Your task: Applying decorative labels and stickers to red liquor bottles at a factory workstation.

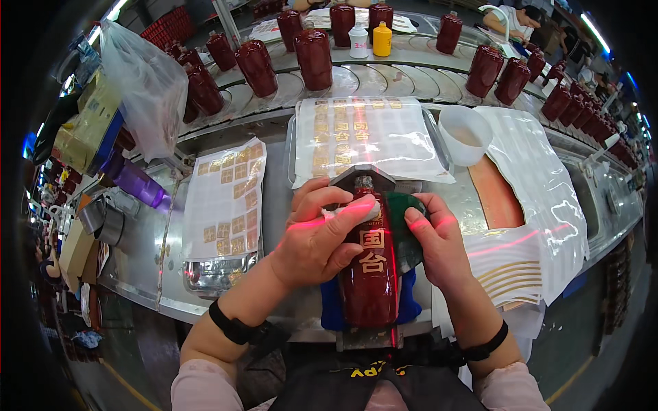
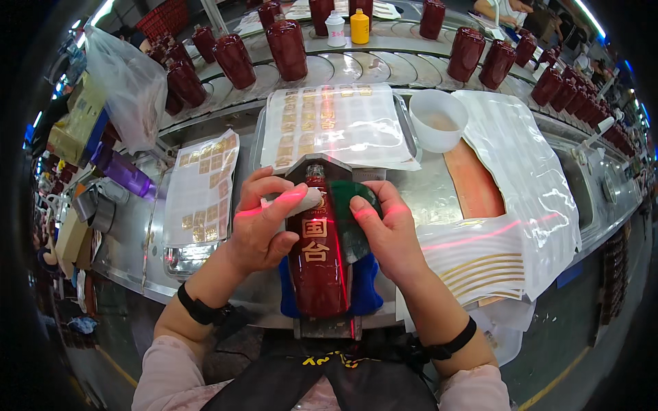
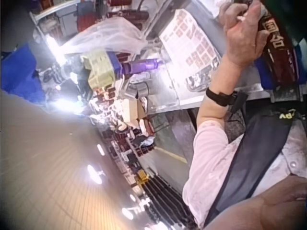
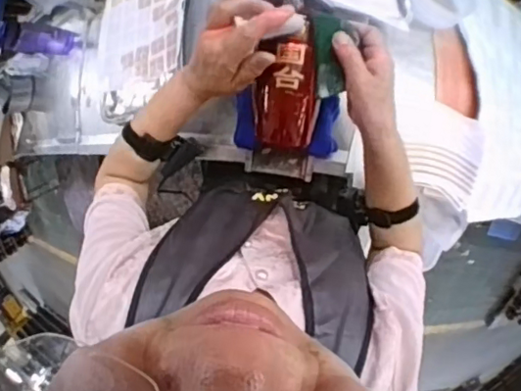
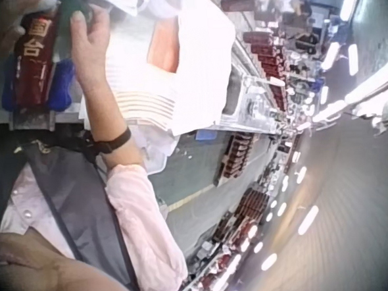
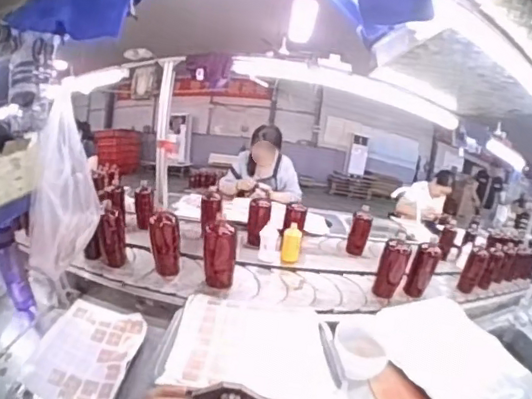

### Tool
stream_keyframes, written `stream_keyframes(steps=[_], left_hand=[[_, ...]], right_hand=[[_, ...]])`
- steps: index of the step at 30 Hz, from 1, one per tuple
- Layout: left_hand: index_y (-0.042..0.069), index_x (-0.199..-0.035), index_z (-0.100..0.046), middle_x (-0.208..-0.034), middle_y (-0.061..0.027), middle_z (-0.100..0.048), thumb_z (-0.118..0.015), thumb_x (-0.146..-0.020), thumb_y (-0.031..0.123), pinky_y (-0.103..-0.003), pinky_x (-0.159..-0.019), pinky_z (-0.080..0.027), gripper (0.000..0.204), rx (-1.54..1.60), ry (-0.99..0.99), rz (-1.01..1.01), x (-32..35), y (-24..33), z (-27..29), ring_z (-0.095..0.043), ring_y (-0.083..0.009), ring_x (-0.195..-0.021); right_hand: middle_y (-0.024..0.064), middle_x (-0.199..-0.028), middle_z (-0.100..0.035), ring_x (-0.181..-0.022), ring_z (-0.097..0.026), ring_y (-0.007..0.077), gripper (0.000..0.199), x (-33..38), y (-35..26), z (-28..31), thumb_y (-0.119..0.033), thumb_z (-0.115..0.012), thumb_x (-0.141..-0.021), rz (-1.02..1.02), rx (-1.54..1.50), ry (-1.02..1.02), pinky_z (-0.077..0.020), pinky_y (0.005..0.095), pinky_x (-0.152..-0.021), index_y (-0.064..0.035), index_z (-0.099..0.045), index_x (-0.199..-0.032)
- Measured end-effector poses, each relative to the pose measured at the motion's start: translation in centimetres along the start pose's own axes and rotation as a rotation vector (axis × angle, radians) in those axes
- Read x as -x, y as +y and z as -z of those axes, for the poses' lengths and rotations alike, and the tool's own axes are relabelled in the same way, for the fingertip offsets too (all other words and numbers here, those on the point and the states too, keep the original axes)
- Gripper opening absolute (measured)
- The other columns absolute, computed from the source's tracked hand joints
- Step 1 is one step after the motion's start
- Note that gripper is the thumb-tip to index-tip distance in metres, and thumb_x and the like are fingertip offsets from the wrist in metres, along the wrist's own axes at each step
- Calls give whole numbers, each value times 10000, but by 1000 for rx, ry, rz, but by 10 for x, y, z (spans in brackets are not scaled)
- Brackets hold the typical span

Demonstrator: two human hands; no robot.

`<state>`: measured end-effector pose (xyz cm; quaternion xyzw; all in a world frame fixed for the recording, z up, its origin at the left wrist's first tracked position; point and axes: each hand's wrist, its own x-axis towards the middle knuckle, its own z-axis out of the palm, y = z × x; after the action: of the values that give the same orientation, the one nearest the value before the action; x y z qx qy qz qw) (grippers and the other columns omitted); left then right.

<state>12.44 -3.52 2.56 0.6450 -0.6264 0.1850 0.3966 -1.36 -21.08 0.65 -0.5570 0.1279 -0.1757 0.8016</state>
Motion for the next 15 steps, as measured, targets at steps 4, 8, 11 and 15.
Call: stream_keyframes(steps=[4, 8, 11, 15], left_hand=[[80, -1239, -628, -1108, -45, -632, -585, -901, 400, -479, -1045, -354, 467, -98, -115, -59, -4, 0, 6, -540, -239, -1027], [106, -1280, -604, -1195, -16, -634, -552, -908, 442, -480, -1066, -326, 504, -162, -209, -67, 1, 7, 10, -518, -241, -1094], [111, -1311, -580, -1223, -20, -629, -522, -917, 466, -486, -1072, -315, 533, -208, -248, -42, 13, 16, 8, -498, -244, -1150], [53, -1332, -538, -1246, -21, -633, -431, -977, 478, -487, -1068, -311, 564, -11, -36, 177, 36, 27, 6, -488, -272, -1180]], right_hand=[[36, -981, -620, -878, -565, 72, 240, -6, -7, 4, -144, -587, -960, -44, 59, 4, -472, 223, -788, -4, -526, -1145], [48, -984, -638, -896, -582, 76, 236, -21, -23, 5, -149, -606, -949, -93, 167, 10, -484, 228, -788, -5, -547, -1126], [59, -938, -634, -854, -587, 124, 221, -25, -37, 1, -117, -638, -895, 209, 531, -14, -479, 267, -766, -22, -576, -1085], [69, -853, -579, -777, -565, 264, 323, -14, -62, -12, -57, -737, -664, 1067, 1269, -403, -425, 390, -721, -94, -633, -968]])
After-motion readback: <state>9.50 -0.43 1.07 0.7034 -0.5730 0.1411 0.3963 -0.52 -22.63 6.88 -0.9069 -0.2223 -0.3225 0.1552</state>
